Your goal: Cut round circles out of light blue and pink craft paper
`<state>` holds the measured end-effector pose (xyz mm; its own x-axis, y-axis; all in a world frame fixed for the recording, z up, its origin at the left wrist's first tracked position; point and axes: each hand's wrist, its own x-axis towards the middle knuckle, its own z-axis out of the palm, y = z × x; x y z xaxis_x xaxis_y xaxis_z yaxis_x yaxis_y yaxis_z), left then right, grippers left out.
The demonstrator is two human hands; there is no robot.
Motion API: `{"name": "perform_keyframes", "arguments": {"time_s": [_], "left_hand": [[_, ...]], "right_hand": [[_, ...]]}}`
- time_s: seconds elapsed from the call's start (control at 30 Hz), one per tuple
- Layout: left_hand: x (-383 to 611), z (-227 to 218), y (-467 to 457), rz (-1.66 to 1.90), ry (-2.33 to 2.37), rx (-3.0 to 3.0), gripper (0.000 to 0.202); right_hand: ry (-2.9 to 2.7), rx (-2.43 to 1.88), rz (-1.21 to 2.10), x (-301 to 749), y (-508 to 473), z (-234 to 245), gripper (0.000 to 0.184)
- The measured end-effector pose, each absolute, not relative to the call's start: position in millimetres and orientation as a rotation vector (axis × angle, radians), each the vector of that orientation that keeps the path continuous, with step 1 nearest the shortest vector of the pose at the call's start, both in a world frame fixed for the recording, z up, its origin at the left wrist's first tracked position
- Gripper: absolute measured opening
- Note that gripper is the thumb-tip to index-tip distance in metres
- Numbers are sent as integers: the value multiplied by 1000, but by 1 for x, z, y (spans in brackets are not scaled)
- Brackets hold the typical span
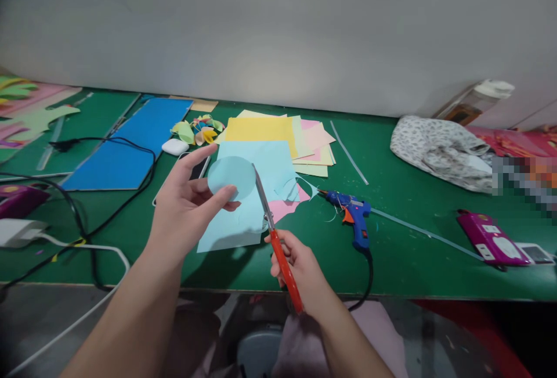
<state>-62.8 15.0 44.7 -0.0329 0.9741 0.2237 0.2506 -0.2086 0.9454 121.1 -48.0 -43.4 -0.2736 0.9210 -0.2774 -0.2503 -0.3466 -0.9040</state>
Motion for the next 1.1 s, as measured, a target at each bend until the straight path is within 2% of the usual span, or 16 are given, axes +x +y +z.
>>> {"name": "perform_keyframes", "arguments": {"time_s": [0.17, 0.4, 0.6, 0.8, 1.1], "left_hand": [[-63, 46, 14, 1287, 1341, 1521, 58], [-64, 46, 14, 1307, 1354, 1520, 58], [-63, 47, 15, 1340, 1380, 1509, 56], [-63, 47, 15, 1343, 1389, 1509, 58], [-62, 45, 14, 1295, 1312, 1515, 56]], "right_hand": [[-993, -1095, 1734, 121, -49, -41, 56], [-973, -1072, 1741, 121, -49, -42, 63], [-1018, -1095, 1723, 121, -49, -43, 56], [-946, -1133, 1761, 117, -46, -35, 66], [-914, -1135, 1771, 117, -45, -31, 66]]}}
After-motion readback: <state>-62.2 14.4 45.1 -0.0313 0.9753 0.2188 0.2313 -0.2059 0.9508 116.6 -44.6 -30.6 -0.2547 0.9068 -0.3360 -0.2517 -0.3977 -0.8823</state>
